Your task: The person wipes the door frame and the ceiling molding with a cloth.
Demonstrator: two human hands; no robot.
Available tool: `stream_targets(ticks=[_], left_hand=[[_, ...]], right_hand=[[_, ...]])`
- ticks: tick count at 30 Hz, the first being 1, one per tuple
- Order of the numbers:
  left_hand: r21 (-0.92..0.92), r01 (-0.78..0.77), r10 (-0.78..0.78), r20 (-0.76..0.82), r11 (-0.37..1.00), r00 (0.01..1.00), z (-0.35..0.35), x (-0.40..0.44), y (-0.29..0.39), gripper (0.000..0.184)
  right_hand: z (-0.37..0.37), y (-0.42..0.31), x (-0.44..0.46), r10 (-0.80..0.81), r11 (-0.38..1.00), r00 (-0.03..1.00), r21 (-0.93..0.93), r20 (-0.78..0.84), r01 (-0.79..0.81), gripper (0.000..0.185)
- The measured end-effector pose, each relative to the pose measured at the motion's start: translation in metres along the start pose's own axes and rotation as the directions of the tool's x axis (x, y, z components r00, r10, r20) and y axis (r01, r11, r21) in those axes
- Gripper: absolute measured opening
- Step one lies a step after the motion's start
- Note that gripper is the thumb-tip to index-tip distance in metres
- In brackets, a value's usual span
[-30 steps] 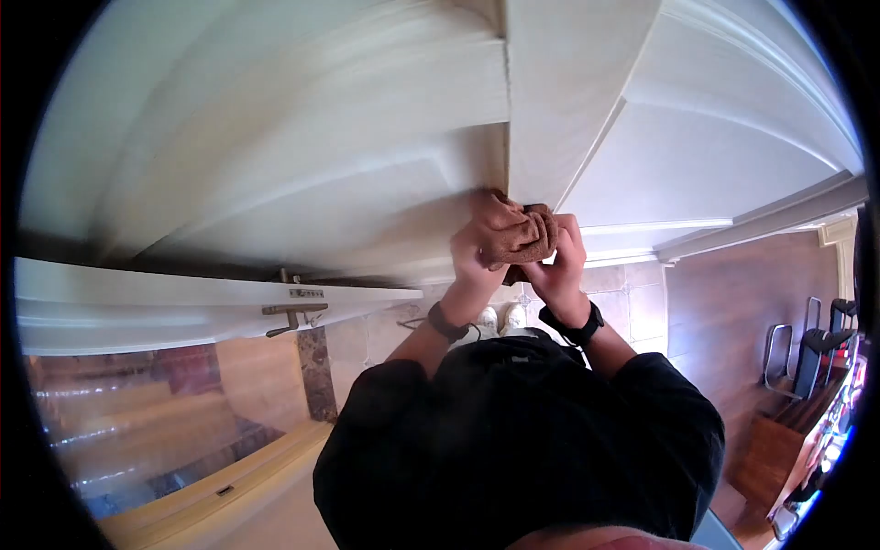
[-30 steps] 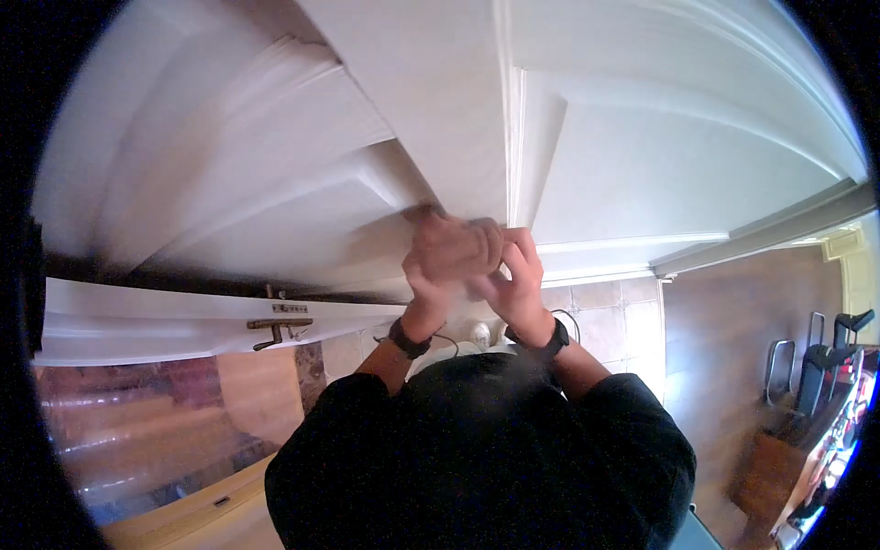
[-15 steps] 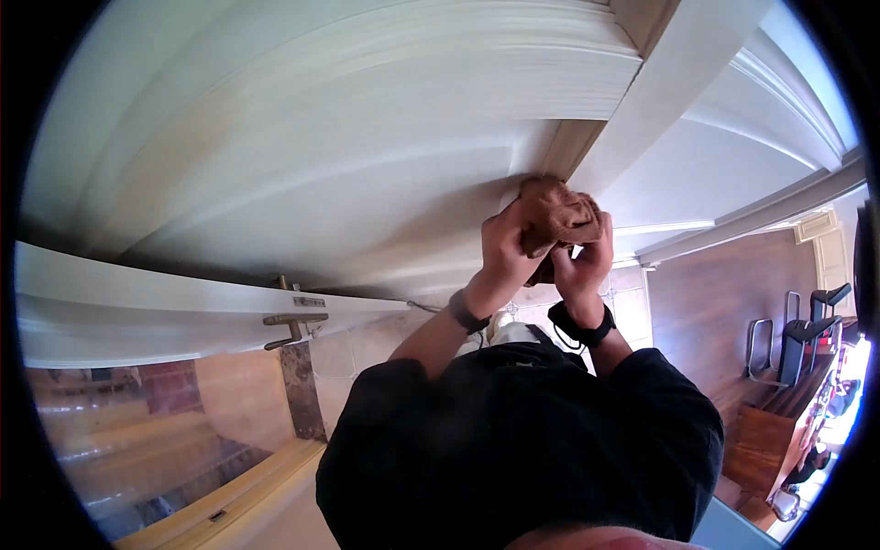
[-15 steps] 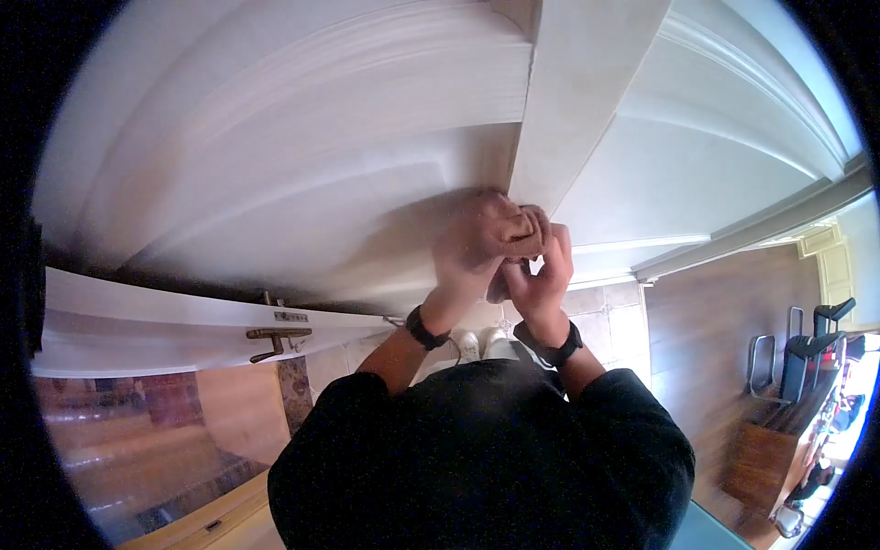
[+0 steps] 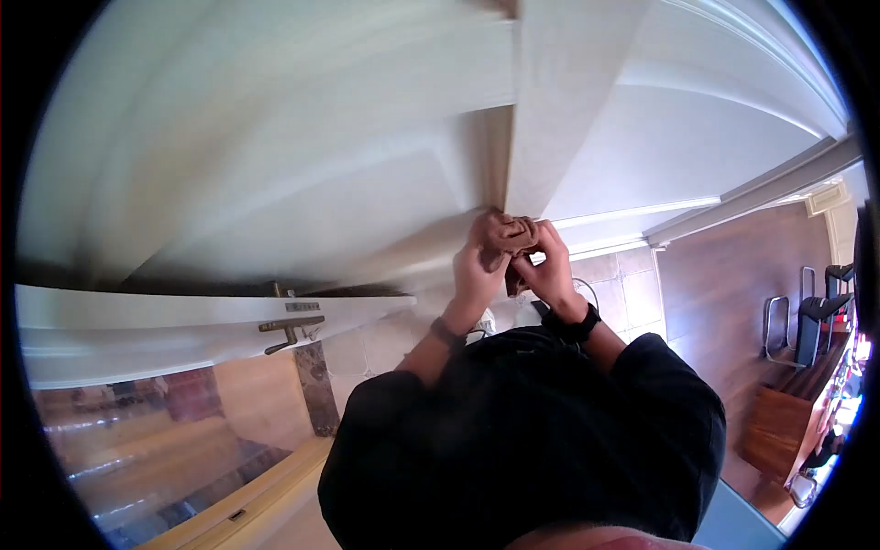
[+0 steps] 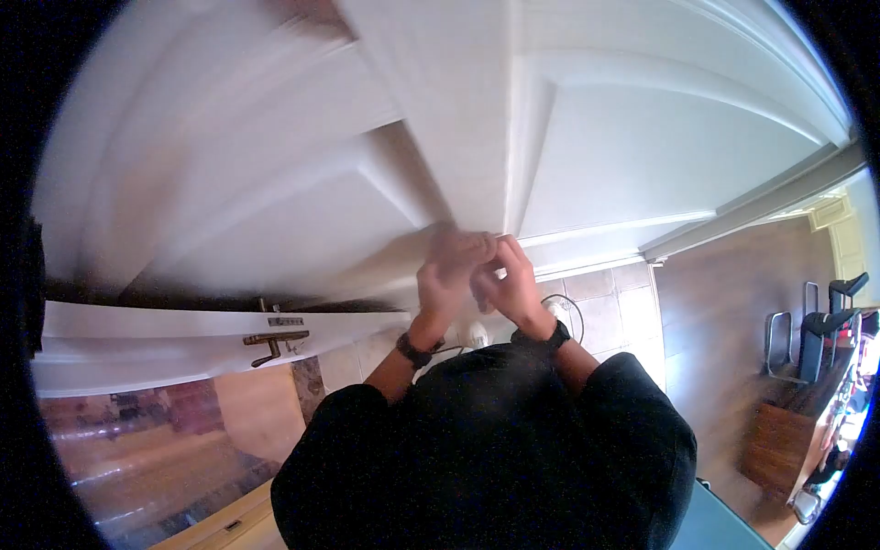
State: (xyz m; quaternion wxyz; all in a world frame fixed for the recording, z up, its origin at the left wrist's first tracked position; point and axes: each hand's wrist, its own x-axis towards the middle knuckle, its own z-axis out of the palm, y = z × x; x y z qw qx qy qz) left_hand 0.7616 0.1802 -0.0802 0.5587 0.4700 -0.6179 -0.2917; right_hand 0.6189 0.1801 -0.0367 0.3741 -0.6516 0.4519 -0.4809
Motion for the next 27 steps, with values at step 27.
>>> stream_targets(ticks=[27], left_hand=[[0.091,-0.032,0.063,-0.36,0.995,0.931,0.201,0.113,0.137,0.054]], right_hand=[[-0.221,0.012,0.119,-0.723,0.689,0.678,-0.223,-0.137,0.69,0.049]])
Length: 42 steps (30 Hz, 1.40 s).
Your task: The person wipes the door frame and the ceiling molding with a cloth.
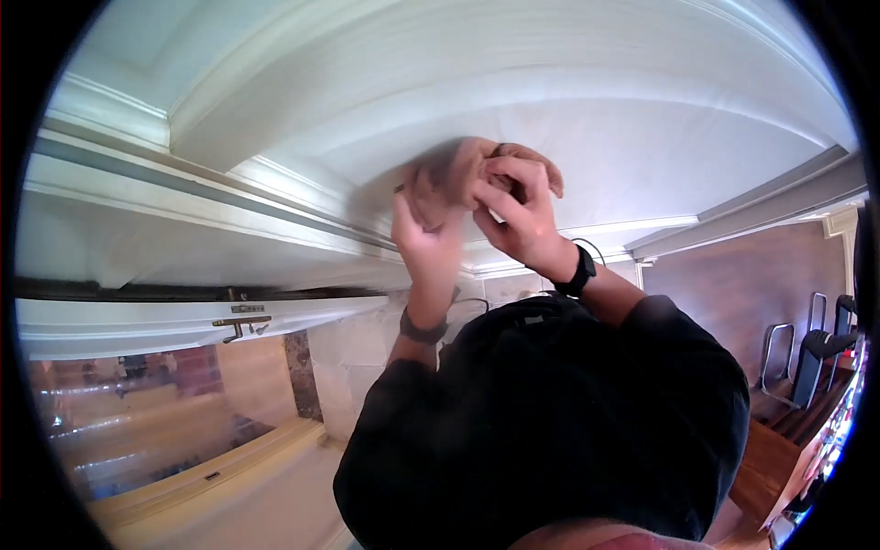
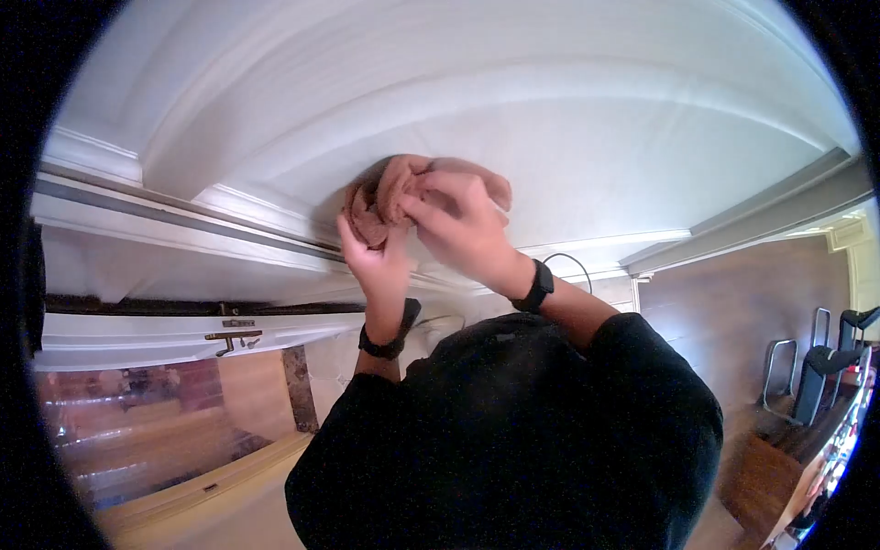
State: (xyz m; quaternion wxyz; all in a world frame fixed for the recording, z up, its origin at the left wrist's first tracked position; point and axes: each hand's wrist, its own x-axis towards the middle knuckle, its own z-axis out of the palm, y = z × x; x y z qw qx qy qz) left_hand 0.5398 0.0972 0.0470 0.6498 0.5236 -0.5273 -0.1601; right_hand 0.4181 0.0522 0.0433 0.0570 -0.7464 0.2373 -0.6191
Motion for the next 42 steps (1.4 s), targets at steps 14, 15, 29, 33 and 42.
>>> stream_targets(ticks=[14,15,29,33,42], left_hand=[[0.233,-0.398,0.364,0.177,0.887,0.914,0.076,0.036,0.074,0.042],[0.247,-0.392,0.346,0.21,0.886,0.915,0.084,0.032,0.078,0.041],[0.395,-0.198,0.04,0.372,0.897,0.927,0.052,-0.012,0.001,0.041],[0.46,0.002,-0.095,0.179,0.888,0.979,0.01,-0.018,-0.01,0.048],[0.298,-0.091,0.095,0.001,0.95,0.996,-0.003,0.027,0.033,0.055]], right_hand=[[-0.063,0.031,0.03,-0.031,0.991,0.906,-0.131,-0.422,-0.028,0.036],[-0.07,0.034,0.026,0.004,0.986,0.904,-0.15,-0.428,-0.075,0.032],[-0.026,0.047,-0.067,0.201,0.98,0.944,0.047,-0.262,-0.195,0.037],[0.012,0.025,-0.036,0.106,0.937,0.985,0.344,-0.137,-0.053,0.04],[-0.001,-0.002,0.032,0.0,0.979,0.992,0.202,-0.129,0.027,0.046]])
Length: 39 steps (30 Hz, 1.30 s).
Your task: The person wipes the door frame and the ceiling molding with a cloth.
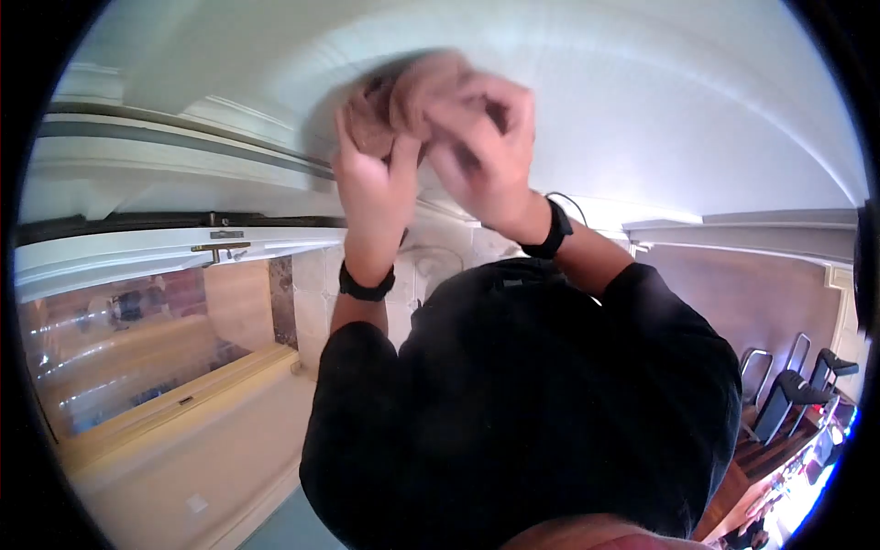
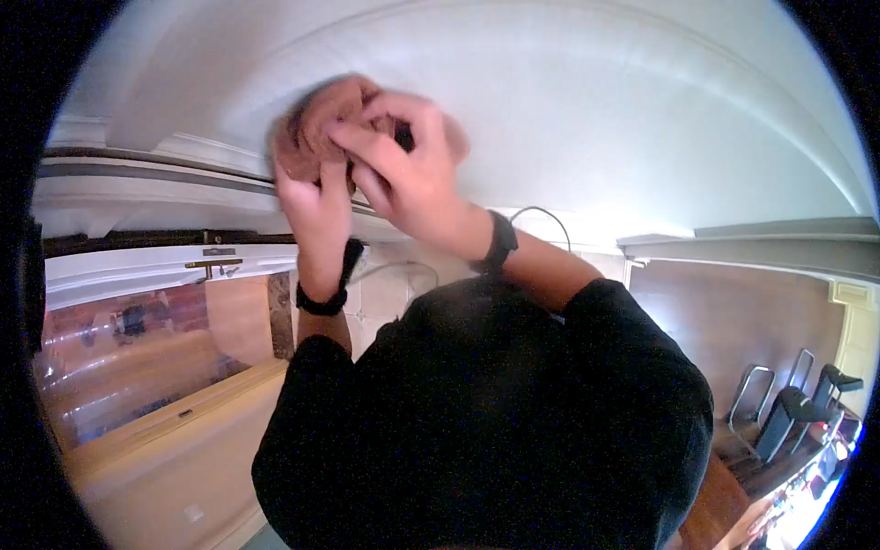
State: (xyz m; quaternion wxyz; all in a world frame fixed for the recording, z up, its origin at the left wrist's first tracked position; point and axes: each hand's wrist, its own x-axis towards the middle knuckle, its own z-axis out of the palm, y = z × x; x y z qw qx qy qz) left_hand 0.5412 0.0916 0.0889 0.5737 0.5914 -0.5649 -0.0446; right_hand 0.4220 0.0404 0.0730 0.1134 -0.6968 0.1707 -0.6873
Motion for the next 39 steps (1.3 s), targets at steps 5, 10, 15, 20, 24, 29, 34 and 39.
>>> stream_targets(ticks=[5,10,15,20,24,29,34,39], left_hand=[[-0.104,0.046,-0.031,0.136,0.993,0.99,0.033,0.008,0.046,0.041],[-0.116,-0.009,0.041,0.274,0.993,0.961,0.078,-0.015,0.039,0.042],[0.072,-0.021,-0.014,0.453,0.997,0.891,0.1,-0.054,-0.005,0.051],[0.232,-0.04,-0.089,0.518,0.972,0.851,0.102,-0.096,-0.061,0.045],[0.325,0.341,-0.461,0.453,0.882,0.763,0.09,-0.118,-0.091,0.041],[0.373,0.555,-0.667,0.349,0.743,0.658,0.084,-0.16,-0.162,0.039],[0.395,0.64,-0.751,0.32,0.66,0.577,0.092,-0.201,-0.231,0.038],[0.52,0.487,-0.711,0.456,0.701,0.536,0.144,-0.249,-0.292,0.035]], right_hand=[[-0.048,0.007,0.019,-0.094,0.972,0.995,-0.219,-0.03,0.085,0.044],[-0.091,0.04,-0.029,-0.039,0.947,0.996,-0.321,-0.086,0.009,0.046],[-0.101,0.052,-0.082,0.122,0.932,0.992,-0.341,-0.021,-0.122,0.044],[-0.082,0.064,-0.136,0.268,0.959,0.963,-0.103,0.038,-0.263,0.044],[-0.068,0.065,-0.182,0.453,0.885,0.862,-0.232,0.228,-0.404,0.037],[-0.037,0.069,-0.222,0.597,0.799,0.696,-0.22,0.4,-0.559,0.03],[-0.017,0.086,-0.278,0.606,0.792,0.6,-0.328,0.522,-0.515,0.031],[-0.035,0.097,-0.3,0.721,0.681,0.441,-0.432,0.534,-0.591,0.035]])
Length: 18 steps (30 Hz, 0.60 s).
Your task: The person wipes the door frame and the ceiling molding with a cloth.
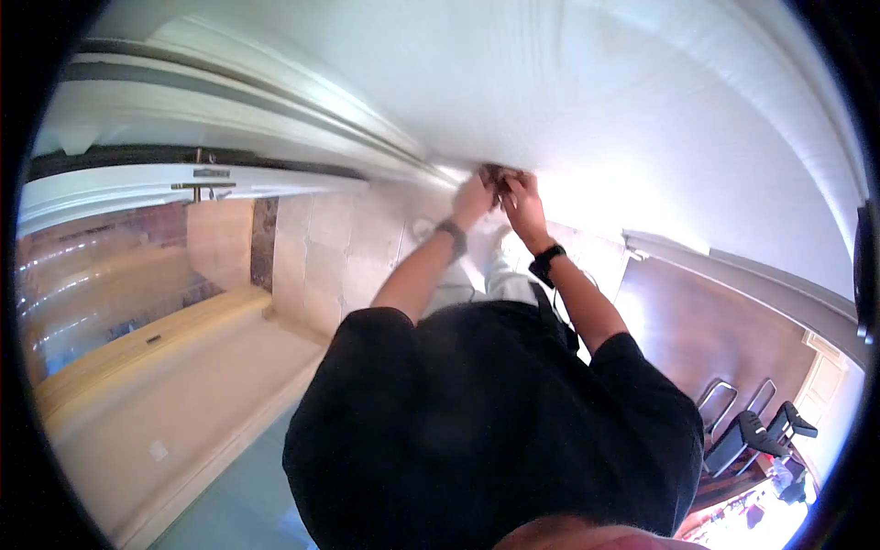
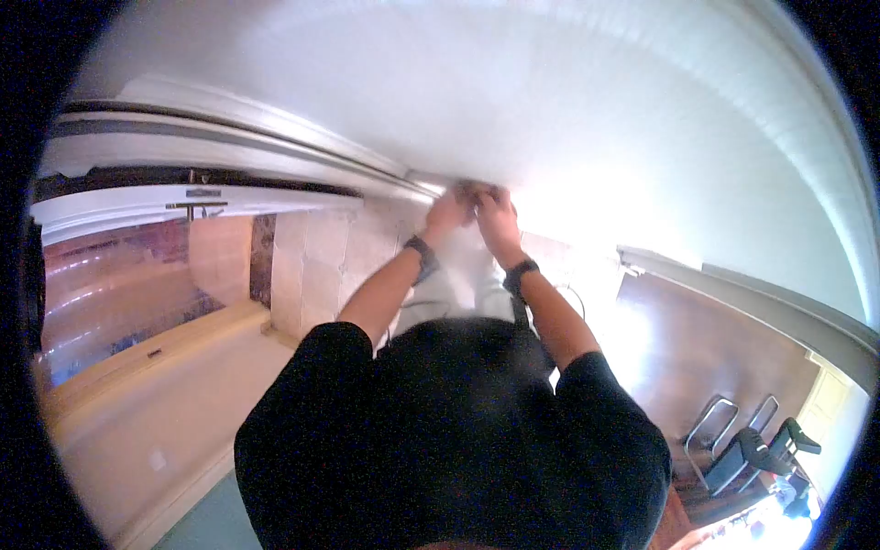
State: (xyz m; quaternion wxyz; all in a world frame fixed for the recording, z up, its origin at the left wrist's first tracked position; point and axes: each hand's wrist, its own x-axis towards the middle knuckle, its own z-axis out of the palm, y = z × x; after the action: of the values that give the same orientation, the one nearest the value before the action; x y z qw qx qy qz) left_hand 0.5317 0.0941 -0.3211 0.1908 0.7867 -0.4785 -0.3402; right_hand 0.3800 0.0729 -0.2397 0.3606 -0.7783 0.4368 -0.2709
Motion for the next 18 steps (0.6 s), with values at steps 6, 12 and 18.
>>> stream_targets(ticks=[6,12,18], left_hand=[[-0.018,0.002,0.003,0.268,1.0,0.963,0.057,0.011,0.038,0.034],[-0.162,0.133,-0.093,0.229,0.978,0.969,0.054,-0.003,0.064,0.033],[0.064,-0.06,0.059,0.017,0.996,0.998,0.053,0.017,-0.011,0.034]], right_hand=[[-0.024,0.072,-0.029,0.196,0.981,0.981,-0.003,0.006,-0.196,0.043],[-0.035,0.077,-0.026,0.102,0.986,0.994,-0.132,-0.025,-0.105,0.041],[0.006,0.048,-0.006,0.17,0.985,0.98,-0.007,0.106,-0.17,0.043]])
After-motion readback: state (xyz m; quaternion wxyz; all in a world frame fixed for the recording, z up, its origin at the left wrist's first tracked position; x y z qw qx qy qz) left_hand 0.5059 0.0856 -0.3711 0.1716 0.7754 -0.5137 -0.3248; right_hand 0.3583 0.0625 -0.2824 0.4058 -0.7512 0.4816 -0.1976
